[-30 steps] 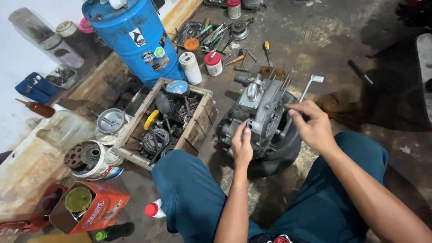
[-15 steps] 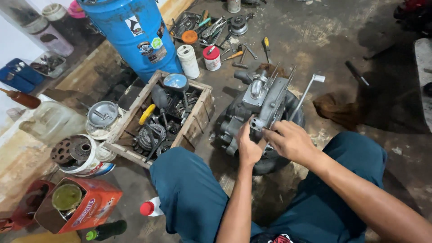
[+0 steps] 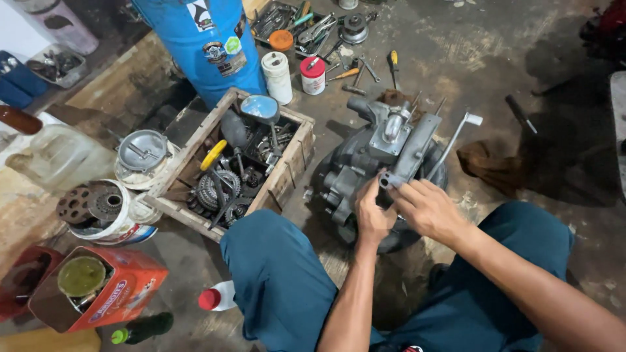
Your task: The person sits on the floor of a repair workshop and uses a yellow utility knife to scrape the mating surface of a motorcycle engine crankcase. They rotate the case, pick at the gasket area by hand, and use a wrench on the engine while continuing to clean and fit parts.
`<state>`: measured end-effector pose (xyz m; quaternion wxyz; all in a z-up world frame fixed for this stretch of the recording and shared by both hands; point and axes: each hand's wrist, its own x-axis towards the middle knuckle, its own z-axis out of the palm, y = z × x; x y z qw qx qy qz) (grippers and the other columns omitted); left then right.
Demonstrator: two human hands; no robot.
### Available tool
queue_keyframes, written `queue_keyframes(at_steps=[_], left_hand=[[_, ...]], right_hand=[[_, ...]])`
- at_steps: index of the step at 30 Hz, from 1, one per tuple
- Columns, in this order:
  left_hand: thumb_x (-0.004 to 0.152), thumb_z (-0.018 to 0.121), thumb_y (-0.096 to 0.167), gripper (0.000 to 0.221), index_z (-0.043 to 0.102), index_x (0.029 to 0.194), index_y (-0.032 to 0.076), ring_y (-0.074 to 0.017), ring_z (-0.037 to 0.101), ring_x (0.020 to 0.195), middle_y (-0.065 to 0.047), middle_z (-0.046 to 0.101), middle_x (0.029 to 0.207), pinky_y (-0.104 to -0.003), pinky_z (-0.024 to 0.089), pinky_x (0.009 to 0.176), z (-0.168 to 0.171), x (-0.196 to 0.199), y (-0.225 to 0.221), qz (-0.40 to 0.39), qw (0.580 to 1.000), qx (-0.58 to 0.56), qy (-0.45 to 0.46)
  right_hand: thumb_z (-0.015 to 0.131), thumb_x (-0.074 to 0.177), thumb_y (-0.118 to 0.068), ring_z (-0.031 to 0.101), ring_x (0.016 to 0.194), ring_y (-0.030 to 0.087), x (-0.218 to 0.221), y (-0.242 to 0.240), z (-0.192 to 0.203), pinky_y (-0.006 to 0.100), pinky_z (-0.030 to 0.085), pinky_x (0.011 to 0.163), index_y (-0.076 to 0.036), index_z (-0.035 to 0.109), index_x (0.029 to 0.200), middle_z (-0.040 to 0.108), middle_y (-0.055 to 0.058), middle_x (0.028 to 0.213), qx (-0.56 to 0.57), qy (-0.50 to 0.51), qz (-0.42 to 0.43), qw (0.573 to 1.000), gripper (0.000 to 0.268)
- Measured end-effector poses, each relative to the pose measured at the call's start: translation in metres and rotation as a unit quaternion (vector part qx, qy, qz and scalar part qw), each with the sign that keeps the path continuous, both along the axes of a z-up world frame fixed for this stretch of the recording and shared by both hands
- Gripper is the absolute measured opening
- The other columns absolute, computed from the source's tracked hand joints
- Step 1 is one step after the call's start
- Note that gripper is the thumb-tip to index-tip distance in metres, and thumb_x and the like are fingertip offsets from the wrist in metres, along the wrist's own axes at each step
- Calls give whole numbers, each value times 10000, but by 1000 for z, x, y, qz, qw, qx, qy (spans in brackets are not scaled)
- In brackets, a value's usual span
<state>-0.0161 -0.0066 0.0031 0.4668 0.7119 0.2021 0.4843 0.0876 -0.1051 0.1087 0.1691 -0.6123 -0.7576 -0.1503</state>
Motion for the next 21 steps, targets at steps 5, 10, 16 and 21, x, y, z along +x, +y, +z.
queue_keyframes(at_steps=[5, 10, 16, 21], left_hand=[[807, 785, 227, 635, 626, 1379, 1, -408, 650, 1229, -228, 690, 1306, -447, 494, 1082, -8, 1, 0, 1, 1000, 3, 9], [797, 741, 197, 653, 610, 1406, -1, -406, 643, 1242, -224, 679, 1328, -440, 493, 1103, -14, -1, -1, -23, 1000, -5, 4], [800, 817, 202, 662, 599, 1386, -14, -416, 645, 1204, -235, 672, 1281, -452, 504, 1053, -7, 4, 0, -17, 1000, 3, -20], [786, 783, 134, 625, 619, 1375, 4, -401, 667, 1194, -225, 691, 1269, -443, 528, 1033, -5, 2, -2, -13, 1000, -14, 5]], right_hand=[[687, 728, -129, 581, 816, 270, 2, -5, -6, 396, 465, 704, -9, 692, 1055, 569, 83, 895, -35, 18, 1, 999, 348], [704, 700, -136, 577, 785, 292, 0, 0, -13, 403, 479, 690, 17, 695, 1065, 585, 95, 910, -26, 41, -22, 999, 396], [696, 687, -116, 582, 773, 283, 7, -3, -10, 407, 490, 667, -24, 682, 988, 574, 79, 883, -31, 29, 1, 999, 315], [694, 705, -112, 579, 772, 274, 6, -8, -5, 405, 483, 673, 12, 686, 1078, 565, 74, 872, -35, 37, -5, 999, 393]])
